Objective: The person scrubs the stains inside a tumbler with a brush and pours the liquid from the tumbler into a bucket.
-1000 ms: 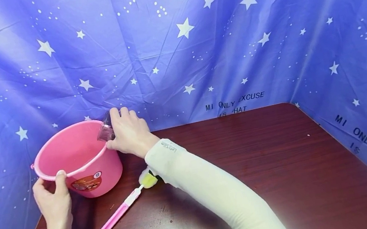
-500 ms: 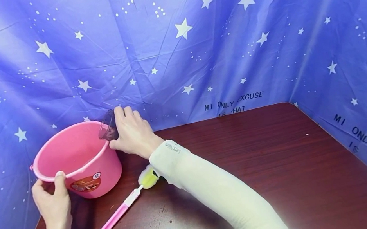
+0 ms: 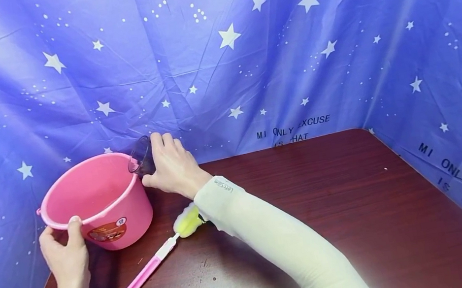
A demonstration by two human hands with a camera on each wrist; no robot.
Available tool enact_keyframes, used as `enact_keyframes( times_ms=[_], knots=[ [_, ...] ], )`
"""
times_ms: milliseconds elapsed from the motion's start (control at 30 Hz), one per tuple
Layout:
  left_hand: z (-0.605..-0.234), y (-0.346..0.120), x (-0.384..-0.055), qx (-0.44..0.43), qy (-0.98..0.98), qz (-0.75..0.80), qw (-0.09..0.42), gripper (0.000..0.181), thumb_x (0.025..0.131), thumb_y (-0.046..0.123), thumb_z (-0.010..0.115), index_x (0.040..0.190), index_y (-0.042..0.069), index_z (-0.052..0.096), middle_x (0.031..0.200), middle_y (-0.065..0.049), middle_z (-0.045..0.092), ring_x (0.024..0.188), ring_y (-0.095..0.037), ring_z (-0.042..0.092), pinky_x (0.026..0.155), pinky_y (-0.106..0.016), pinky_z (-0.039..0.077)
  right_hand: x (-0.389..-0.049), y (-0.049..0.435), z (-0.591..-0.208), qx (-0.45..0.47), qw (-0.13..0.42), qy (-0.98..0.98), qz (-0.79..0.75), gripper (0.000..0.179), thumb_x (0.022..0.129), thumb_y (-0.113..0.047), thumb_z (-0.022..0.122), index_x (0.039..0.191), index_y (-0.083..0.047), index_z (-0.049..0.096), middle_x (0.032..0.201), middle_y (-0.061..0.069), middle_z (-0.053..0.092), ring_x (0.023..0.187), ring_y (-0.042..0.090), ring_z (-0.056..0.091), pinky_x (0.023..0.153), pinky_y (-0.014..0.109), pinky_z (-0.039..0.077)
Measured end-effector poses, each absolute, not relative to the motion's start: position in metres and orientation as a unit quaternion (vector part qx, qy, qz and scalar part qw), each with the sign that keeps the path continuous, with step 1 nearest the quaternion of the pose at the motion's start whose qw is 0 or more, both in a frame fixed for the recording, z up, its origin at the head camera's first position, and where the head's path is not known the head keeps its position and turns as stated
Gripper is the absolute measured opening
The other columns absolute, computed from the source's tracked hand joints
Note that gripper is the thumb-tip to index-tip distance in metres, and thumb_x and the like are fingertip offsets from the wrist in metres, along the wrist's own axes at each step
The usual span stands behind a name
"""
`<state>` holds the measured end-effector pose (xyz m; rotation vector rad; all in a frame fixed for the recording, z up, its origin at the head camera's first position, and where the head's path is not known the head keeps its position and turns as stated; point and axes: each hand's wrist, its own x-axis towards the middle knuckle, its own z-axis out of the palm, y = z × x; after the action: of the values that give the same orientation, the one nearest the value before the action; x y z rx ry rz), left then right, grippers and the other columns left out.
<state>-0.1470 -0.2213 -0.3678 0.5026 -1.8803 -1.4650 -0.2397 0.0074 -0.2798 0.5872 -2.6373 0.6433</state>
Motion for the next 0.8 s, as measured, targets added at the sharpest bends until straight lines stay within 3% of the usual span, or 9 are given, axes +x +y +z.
enact_keyframes(
  times_ms=[333, 800],
  knots=[
    [-0.369, -0.222, -0.148, 0.194, -0.725, -0.560, 0.351, 0.059, 0.089, 0.031, 0.060, 0.134, -0.002, 0.040, 0.123, -0.006, 0.037, 0.120, -0.025, 0.033, 0.103, -0.038, 0.024, -0.237, 0.012, -0.286, 0.213, 0.181, -0.930, 0.240, 0.090, 0.068, -0.043, 0.074, 0.139, -0.007, 0.031, 0.123, 0.011, 0.046, 0.109, 0.026, 0.048, 0.093, 0.037, 0.043],
    [-0.368, -0.222, -0.147, 0.196, -0.723, -0.565, 0.347, 0.059, 0.090, 0.031, 0.060, 0.135, -0.001, 0.039, 0.122, -0.004, 0.036, 0.120, -0.024, 0.033, 0.103, -0.038, 0.024, -0.234, 0.018, -0.290, 0.201, 0.175, -0.923, 0.278, 0.087, 0.067, -0.041, 0.074, 0.138, -0.008, 0.036, 0.122, 0.010, 0.048, 0.108, 0.024, 0.050, 0.092, 0.036, 0.043]
  ],
)
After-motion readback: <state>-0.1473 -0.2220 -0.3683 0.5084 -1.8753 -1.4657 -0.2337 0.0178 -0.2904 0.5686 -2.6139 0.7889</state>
